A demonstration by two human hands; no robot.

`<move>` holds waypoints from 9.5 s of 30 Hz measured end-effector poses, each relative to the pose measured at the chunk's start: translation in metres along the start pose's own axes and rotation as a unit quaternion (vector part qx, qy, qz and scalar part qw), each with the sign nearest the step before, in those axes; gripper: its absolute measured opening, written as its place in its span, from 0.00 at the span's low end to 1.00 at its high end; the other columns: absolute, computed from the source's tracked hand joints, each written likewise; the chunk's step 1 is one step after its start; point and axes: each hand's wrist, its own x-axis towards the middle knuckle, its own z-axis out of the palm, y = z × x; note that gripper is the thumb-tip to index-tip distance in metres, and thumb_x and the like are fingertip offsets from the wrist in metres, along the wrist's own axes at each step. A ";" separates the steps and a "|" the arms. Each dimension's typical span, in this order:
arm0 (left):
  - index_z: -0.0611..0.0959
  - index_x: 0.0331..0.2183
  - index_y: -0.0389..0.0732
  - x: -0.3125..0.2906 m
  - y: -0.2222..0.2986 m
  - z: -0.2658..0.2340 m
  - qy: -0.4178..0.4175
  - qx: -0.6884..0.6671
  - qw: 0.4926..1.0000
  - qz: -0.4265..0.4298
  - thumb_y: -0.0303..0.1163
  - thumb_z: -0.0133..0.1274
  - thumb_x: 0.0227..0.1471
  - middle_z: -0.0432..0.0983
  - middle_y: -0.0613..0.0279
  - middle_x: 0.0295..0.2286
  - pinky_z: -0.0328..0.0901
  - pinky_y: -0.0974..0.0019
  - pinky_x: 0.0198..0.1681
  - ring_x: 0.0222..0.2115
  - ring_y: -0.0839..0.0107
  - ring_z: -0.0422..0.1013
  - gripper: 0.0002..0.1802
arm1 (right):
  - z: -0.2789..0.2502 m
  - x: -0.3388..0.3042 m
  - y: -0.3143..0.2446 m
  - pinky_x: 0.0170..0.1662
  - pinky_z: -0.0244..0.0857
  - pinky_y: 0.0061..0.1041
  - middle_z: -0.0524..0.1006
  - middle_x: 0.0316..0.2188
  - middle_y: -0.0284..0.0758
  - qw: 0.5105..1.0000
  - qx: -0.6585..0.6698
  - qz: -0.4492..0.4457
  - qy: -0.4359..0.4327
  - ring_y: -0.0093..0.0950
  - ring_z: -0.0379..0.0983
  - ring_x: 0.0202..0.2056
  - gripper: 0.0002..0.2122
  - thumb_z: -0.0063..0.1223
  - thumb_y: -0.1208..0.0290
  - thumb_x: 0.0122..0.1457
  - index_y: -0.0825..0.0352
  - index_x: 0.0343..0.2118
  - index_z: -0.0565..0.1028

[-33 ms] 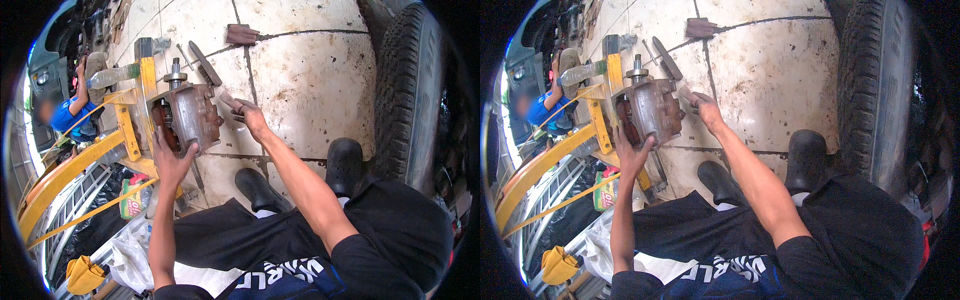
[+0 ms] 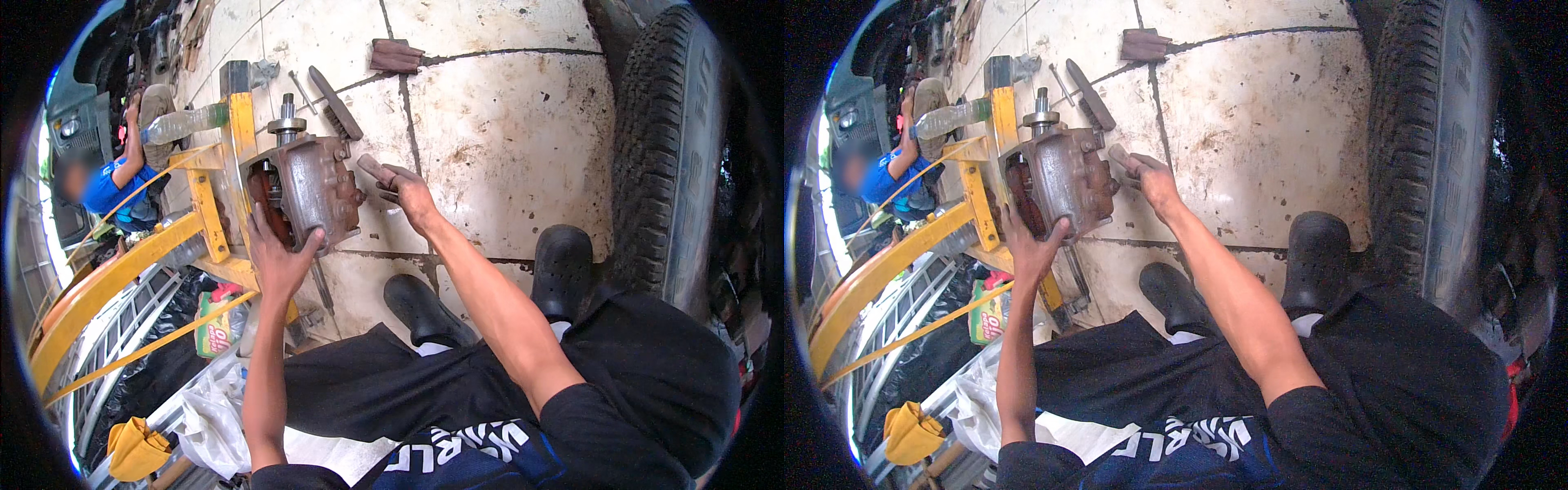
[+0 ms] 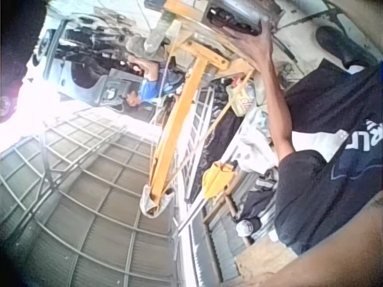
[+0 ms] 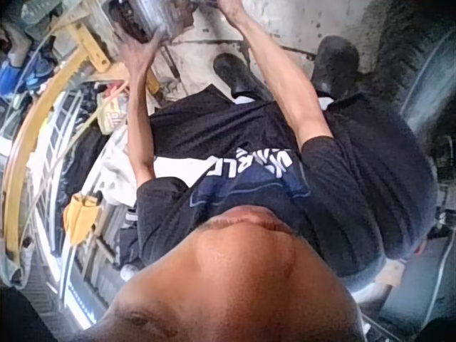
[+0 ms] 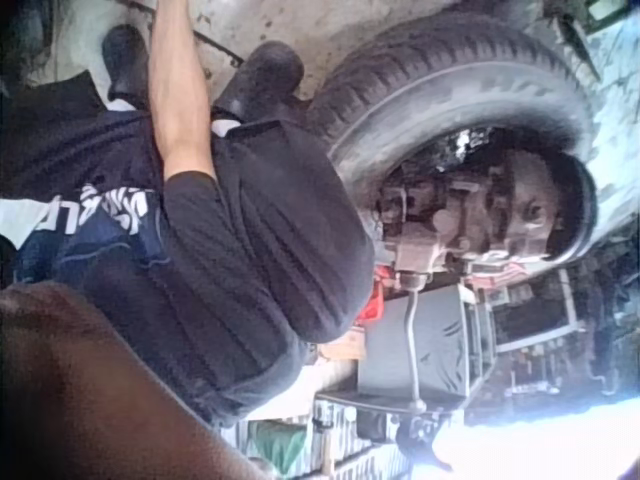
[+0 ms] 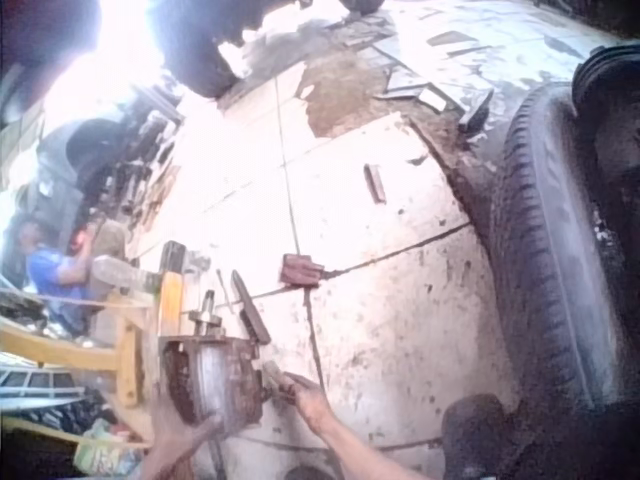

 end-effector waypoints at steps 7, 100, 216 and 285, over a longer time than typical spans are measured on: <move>0.49 0.63 0.29 0.032 -0.027 0.023 -0.002 -0.056 0.994 -0.098 0.50 0.70 0.38 0.51 0.40 0.62 0.45 0.54 0.66 0.63 0.50 0.49 0.65 | 0.018 -0.012 0.018 0.54 0.61 0.26 0.77 0.47 0.40 0.999 0.036 0.028 -0.007 0.28 0.71 0.48 0.20 0.56 0.67 0.57 0.76 0.49 0.75; 0.69 0.54 0.25 -0.062 -0.079 0.071 -0.163 -0.150 0.958 -0.179 0.77 0.63 0.21 0.70 0.32 0.49 0.65 0.52 0.55 0.51 0.43 0.69 0.71 | 0.105 -0.017 -0.100 0.35 0.70 0.48 0.78 0.26 0.51 0.471 -0.816 -0.319 -0.100 0.52 0.76 0.32 0.14 0.59 0.72 0.48 0.68 0.39 0.71; 0.47 0.64 0.25 -0.062 0.034 0.114 -0.082 -0.568 0.723 -0.383 0.81 0.36 0.45 0.44 0.40 0.65 0.42 0.62 0.66 0.66 0.52 0.43 0.69 | 0.026 0.011 -0.063 0.20 0.58 0.26 0.69 0.19 0.31 0.920 -0.381 -0.078 0.051 0.22 0.64 0.18 0.25 0.42 0.44 0.61 0.68 0.33 0.73; 0.49 0.64 0.31 0.034 -0.011 0.051 0.152 -0.183 0.964 -0.121 0.46 0.51 0.58 0.51 0.33 0.61 0.46 0.48 0.65 0.62 0.40 0.49 0.45 | 0.115 0.007 -0.053 0.47 0.67 0.38 0.78 0.39 0.46 0.816 -0.502 -0.273 -0.083 0.46 0.74 0.41 0.12 0.57 0.67 0.57 0.65 0.42 0.81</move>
